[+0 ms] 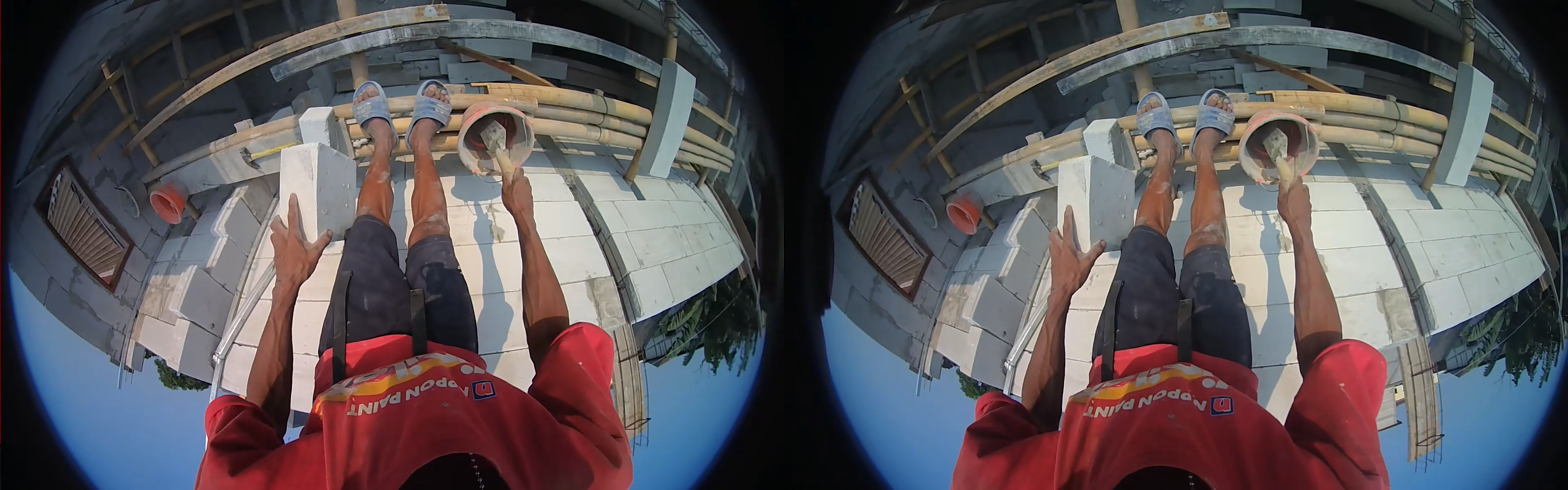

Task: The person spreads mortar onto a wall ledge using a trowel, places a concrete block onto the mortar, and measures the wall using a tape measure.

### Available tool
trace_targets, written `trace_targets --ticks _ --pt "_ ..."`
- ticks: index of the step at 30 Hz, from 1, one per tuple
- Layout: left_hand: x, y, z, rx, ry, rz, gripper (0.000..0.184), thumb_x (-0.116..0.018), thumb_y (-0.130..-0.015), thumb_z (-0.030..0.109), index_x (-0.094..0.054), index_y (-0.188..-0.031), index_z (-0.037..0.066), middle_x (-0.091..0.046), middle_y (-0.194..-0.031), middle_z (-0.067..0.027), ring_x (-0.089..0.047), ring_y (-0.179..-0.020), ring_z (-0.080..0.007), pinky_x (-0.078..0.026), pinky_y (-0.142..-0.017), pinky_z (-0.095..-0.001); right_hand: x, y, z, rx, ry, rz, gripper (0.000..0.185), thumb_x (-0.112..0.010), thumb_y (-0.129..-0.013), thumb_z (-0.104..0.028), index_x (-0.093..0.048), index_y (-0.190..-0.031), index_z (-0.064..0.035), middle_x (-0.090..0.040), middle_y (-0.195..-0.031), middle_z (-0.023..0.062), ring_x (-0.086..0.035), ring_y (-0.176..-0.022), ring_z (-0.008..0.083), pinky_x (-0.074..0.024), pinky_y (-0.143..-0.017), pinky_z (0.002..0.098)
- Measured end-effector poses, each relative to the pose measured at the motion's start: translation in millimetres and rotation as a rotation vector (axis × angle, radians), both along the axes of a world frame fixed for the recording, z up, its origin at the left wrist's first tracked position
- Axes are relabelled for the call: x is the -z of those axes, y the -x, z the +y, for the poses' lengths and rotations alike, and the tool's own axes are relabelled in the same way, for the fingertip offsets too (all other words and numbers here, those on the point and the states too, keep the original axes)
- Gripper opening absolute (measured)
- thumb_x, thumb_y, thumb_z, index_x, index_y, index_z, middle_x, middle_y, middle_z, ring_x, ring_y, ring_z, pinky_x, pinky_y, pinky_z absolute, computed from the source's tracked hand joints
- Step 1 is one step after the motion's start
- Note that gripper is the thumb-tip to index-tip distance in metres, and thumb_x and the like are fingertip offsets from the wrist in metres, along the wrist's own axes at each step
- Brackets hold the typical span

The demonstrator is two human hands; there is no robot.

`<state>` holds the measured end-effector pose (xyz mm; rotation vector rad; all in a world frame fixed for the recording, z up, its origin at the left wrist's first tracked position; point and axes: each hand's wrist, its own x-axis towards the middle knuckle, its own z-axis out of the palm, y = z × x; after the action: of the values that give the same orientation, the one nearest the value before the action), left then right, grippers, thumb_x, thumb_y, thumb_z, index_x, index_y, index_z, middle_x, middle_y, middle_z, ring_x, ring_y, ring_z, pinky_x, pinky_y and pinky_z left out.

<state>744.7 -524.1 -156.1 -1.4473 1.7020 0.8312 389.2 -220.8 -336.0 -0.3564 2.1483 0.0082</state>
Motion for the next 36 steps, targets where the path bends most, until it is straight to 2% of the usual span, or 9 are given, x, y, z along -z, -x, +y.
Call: trace_targets --ticks 6,7,9,18,25,28,31,34,36 --pt "-1 -13 2 -0.07 -0.021 -0.02 0.11 -0.078 -0.079 0.049 -0.012 -0.163 0.021 -0.029 -0.143 -0.0383 -0.037 -0.133 -0.0542 -0.036 -0.11 -0.0574 -10 -7 -17 0.076 -0.069 -0.013 0.051 -0.051 -0.099 -0.033 -0.051 -0.127 0.0094 -0.065 -0.105 0.0369 -0.064 -0.102 0.0516 -0.0503 -0.086 0.058" --pt "-2 -12 0 -0.109 -0.055 -0.021 0.109 -0.078 -0.08 0.047 -0.012 -0.163 0.022 -0.023 -0.146 -0.0443 -0.03 -0.138 -0.0595 -0.034 -0.111 -0.0596 -14 -9 -19 0.097 -0.088 -0.005 0.051 -0.051 -0.1 -0.033 -0.052 -0.127 0.0099 -0.065 -0.105 0.037 -0.064 -0.102 0.0515 -0.0504 -0.086 0.0578" --pt "-1 -19 1 -0.111 -0.059 -0.022 0.11 -0.079 -0.08 0.047 -0.011 -0.163 0.022 -0.024 -0.145 -0.0443 -0.031 -0.137 -0.0593 -0.035 -0.111 -0.0594 -31 -18 -27 0.144 -0.049 0.072 0.052 -0.046 -0.102 -0.039 -0.059 -0.113 0.0096 -0.067 -0.098 0.036 -0.066 -0.097 0.0513 -0.0503 -0.084 0.0565" --pt "0 -30 3 0.069 -0.032 -0.056 0.112 -0.08 -0.078 0.045 -0.011 -0.163 0.024 -0.03 -0.142 -0.0438 -0.042 -0.125 -0.059 -0.04 -0.105 -0.0589 -121 -51 -26 0.354 -0.025 0.19 0.042 -0.044 -0.103 -0.033 -0.061 -0.115 0.0031 -0.068 -0.096 0.03 -0.066 -0.091 0.0468 -0.0504 -0.08 0.0498" --pt "-7 -37 -10 0.065 -0.045 -0.036 0.115 -0.081 -0.075 0.048 -0.01 -0.163 0.025 -0.03 -0.142 -0.0421 -0.044 -0.124 -0.0576 -0.042 -0.103 -0.0588 -168 -80 1 0.667 0.021 0.13 0.037 -0.045 -0.1 -0.032 -0.06 -0.095 0.0012 -0.058 -0.073 0.0133 -0.058 -0.061 0.0243 -0.0502 -0.058 0.0395" --pt "-9 -38 -23 0.106 -0.005 -0.007 0.115 -0.081 -0.075 0.049 -0.011 -0.163 0.024 -0.034 -0.139 -0.0406 -0.046 -0.12 -0.0563 -0.043 -0.102 -0.0587 -216 -80 -21 1.357 0.069 -0.08 0.03 -0.05 -0.098 -0.03 -0.059 -0.093 -0.0024 -0.056 -0.075 0.0075 -0.054 -0.058 0.0167 -0.0492 -0.054 0.0326" --pt "-21 -35 -39 0.119 0.01 0.003 0.115 -0.081 -0.074 0.049 -0.013 -0.162 0.022 -0.039 -0.132 -0.0385 -0.05 -0.114 -0.054 -0.045 -0.099 -0.0577 -246 -89 -16 1.768 0.368 -0.274 0.027 -0.055 -0.096 -0.028 -0.06 -0.102 -0.003 -0.06 -0.08 0.0053 -0.054 -0.059 0.0122 -0.0501 -0.058 0.0316" --pt "-25 -47 -48 0.08 0.044 0.037 0.115 -0.081 -0.074 0.05 -0.013 -0.162 0.021 -0.04 -0.131 -0.0397 -0.05 -0.115 -0.0547 -0.044 -0.1 -0.0566 -267 -93 -14 1.971 0.615 -0.551 0.031 -0.059 -0.095 -0.028 -0.06 -0.113 -0.0028 -0.06 -0.08 0.0049 -0.054 -0.061 0.0123 -0.0512 -0.064 0.0311" --pt "-30 -51 -54 0.039 0.054 0.036 0.116 -0.08 -0.074 0.051 -0.013 -0.162 0.02 -0.041 -0.13 -0.0401 -0.05 -0.115 -0.0551 -0.044 -0.102 -0.0562 -292 -93 -24 1.916 0.725 -0.725 0.038 -0.062 -0.093 -0.027 -0.059 -0.121 -0.0018 -0.062 -0.086 0.0053 -0.059 -0.07 0.0129 -0.0526 -0.073 0.0315"
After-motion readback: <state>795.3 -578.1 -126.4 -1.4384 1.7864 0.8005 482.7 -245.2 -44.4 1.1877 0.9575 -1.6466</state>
